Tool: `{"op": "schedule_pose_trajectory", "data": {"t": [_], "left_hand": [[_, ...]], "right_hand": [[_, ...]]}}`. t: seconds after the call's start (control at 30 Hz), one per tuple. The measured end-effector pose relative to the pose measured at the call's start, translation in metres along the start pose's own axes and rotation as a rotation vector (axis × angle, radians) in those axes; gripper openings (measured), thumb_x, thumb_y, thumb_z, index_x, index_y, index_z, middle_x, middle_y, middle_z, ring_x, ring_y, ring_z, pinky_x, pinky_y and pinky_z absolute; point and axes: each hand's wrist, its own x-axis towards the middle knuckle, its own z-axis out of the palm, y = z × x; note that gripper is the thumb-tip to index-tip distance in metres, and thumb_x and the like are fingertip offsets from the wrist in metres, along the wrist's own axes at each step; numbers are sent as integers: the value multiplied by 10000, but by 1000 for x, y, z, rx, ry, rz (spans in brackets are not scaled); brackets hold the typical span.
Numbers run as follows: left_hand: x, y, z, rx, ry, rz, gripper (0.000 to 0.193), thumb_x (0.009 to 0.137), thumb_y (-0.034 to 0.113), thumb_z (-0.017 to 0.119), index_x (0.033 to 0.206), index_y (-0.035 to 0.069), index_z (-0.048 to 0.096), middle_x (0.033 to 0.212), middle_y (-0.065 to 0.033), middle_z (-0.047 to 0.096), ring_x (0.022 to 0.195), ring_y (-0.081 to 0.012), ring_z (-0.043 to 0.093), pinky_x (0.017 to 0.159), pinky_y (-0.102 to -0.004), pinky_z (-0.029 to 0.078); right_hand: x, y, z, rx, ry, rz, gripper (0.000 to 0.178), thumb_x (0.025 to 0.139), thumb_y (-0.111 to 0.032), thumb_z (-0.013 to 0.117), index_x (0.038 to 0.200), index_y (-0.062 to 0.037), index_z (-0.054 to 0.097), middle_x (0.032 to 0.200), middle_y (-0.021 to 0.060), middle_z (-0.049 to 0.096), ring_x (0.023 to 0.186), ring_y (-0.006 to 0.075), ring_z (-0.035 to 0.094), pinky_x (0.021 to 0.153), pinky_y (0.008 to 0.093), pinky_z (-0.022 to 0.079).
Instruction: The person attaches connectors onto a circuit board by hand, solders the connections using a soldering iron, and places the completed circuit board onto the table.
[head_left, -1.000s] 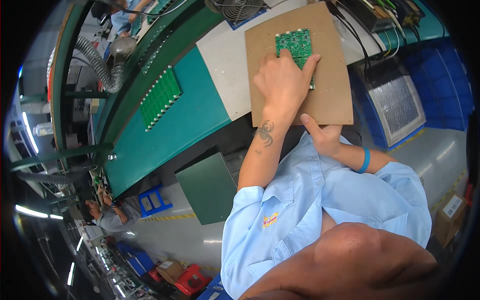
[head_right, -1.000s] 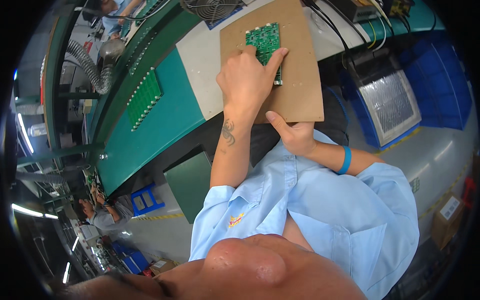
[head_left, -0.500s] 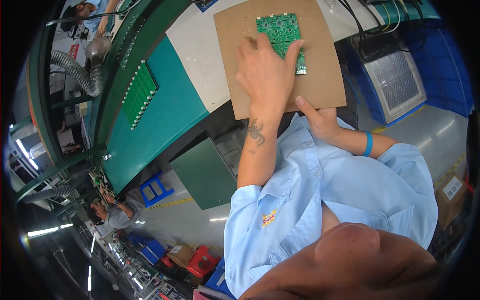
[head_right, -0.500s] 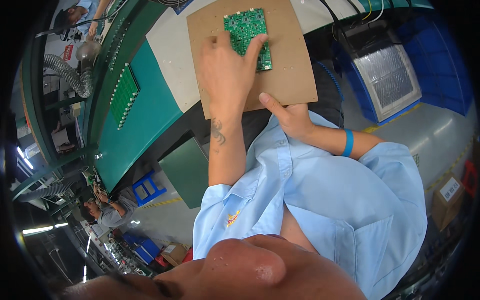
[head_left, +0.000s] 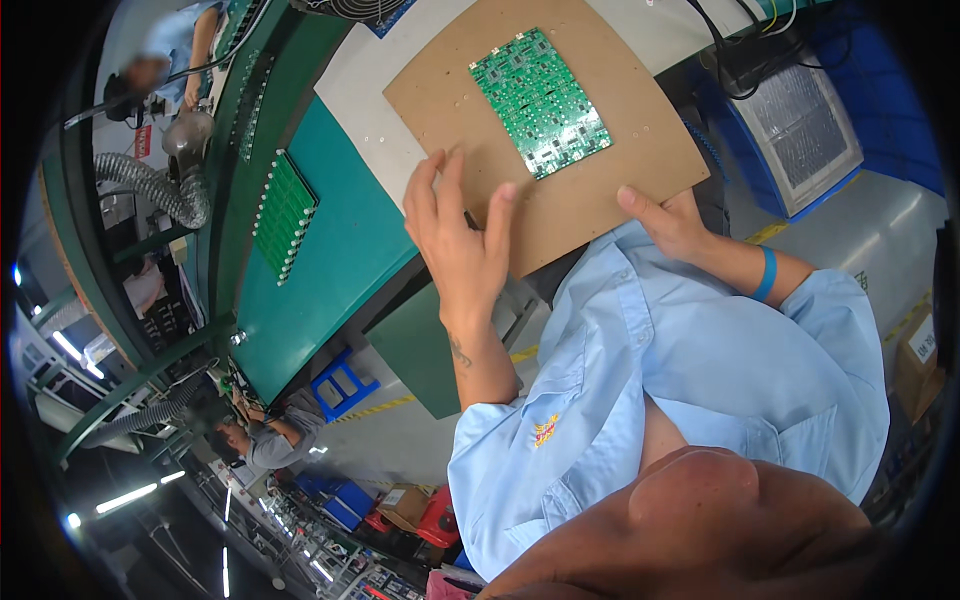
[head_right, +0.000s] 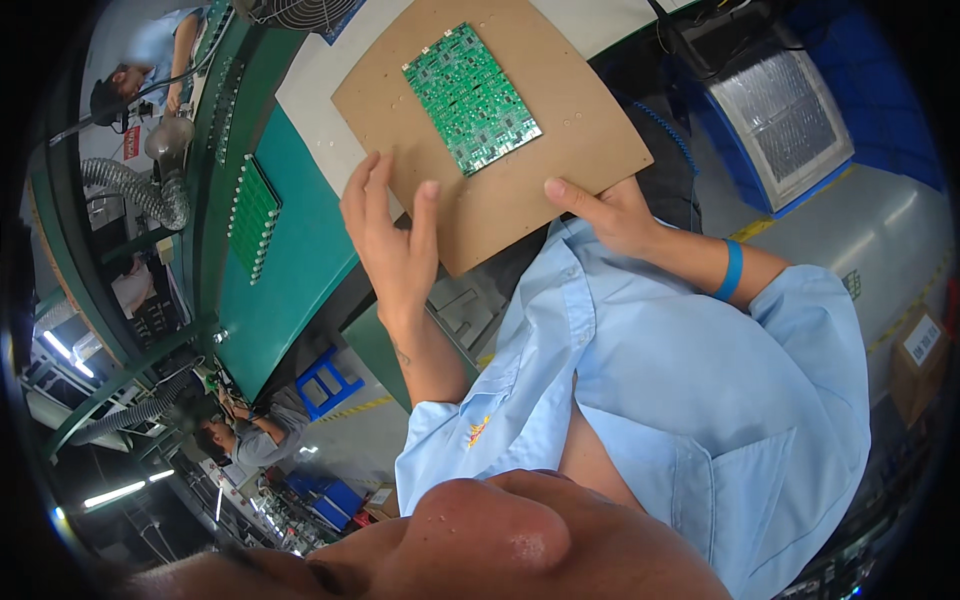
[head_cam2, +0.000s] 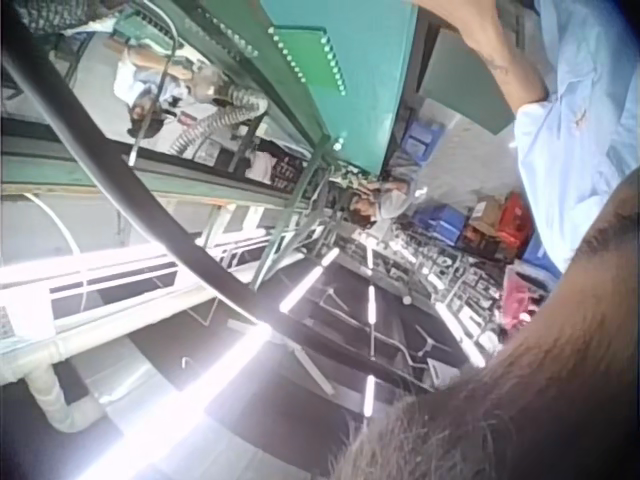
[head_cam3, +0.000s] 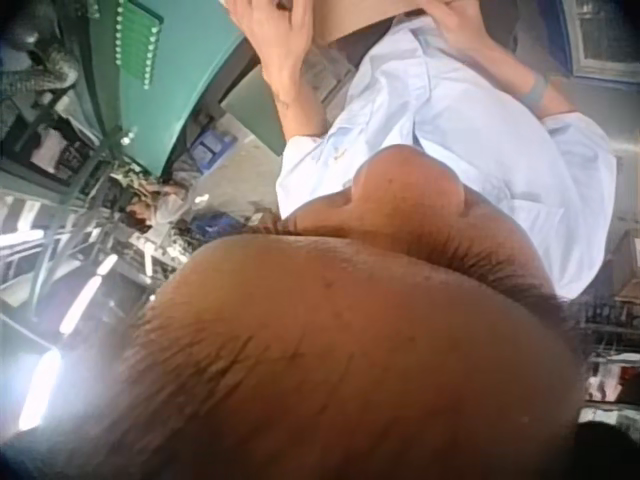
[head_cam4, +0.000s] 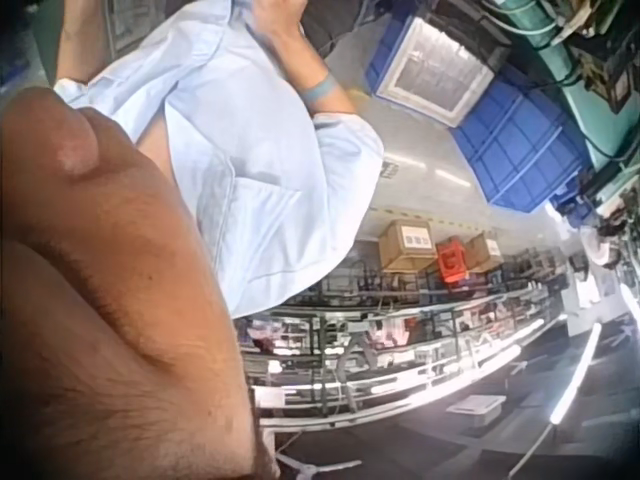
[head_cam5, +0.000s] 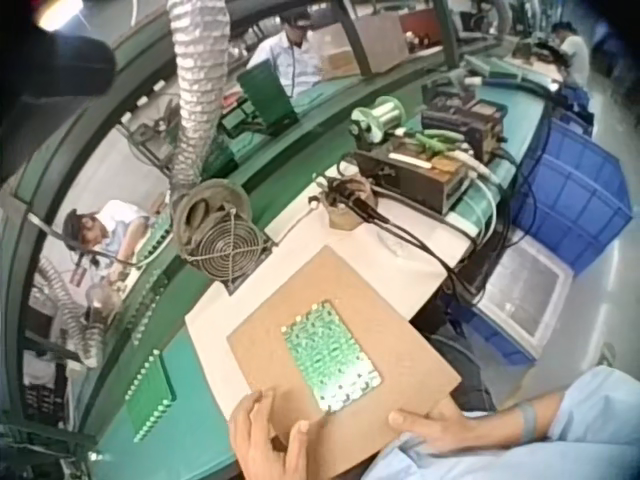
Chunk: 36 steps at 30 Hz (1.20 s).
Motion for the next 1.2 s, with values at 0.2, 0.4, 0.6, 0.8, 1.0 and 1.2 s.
{"op": "schedule_pose_trajectory", "data": {"t": [0.2, 0.4, 0.6, 0.8, 1.0, 1.2], "left_hand": [[-21, 17, -5, -132, -119, 79, 839, 783, 465, 877, 1454, 60, 578, 1504, -154, 527, 1436, -389, 434, 1204, -559, 260], [-25, 18, -8, -60, -248, 93, 962, 731, 473, 896, 1521, 73, 521, 1564, -155, 480, 1499, -372, 365, 1232, -635, 167], [-24, 6, 6, -76, -215, 67, 947, 743, 407, 900, 1537, 77, 501, 1588, -145, 469, 1509, -370, 362, 1241, -651, 135], [-18, 4, 8, -63, -148, 66, 921, 704, 347, 945, 1489, 68, 552, 1538, -100, 549, 1479, -335, 439, 1241, -602, 210], [-14, -2, 9, -64, -167, 63, 920, 761, 372, 897, 1532, 66, 498, 1585, -146, 480, 1504, -373, 386, 1250, -645, 123], [-8, -7, 15, -97, -136, 67, 920, 765, 394, 893, 1526, 56, 501, 1583, -147, 485, 1503, -376, 391, 1249, -650, 118]], "right_hand": [[13, 3, 4, -90, -24, -32, 503, 1012, -29, 663, 1474, -3, 466, 1312, 98, 648, 1119, 155, 653, 937, 281, 566], [28, -10, 14, -136, 16, 72, 478, 1002, -36, 689, 1439, -2, 499, 1233, 109, 676, 1044, 167, 678, 880, 304, 591], [43, -22, -12, -43, -172, 350, 439, 987, -34, 714, 1388, 2, 540, 1083, 131, 716, 894, 181, 709, 780, 298, 603], [45, -24, 4, 77, -117, 293, 345, 990, -39, 710, 1310, 16, 595, 995, 132, 729, 787, 173, 697, 709, 263, 585], [45, -21, 6, -6, -76, 285, 179, 981, -24, 713, 1149, 26, 676, 925, 120, 738, 699, 152, 671, 635, 237, 554], [51, -69, 6, -191, -228, 542, 60, 973, -21, 697, 1008, 19, 723, 799, 107, 732, 556, 124, 628, 523, 212, 508]]}}
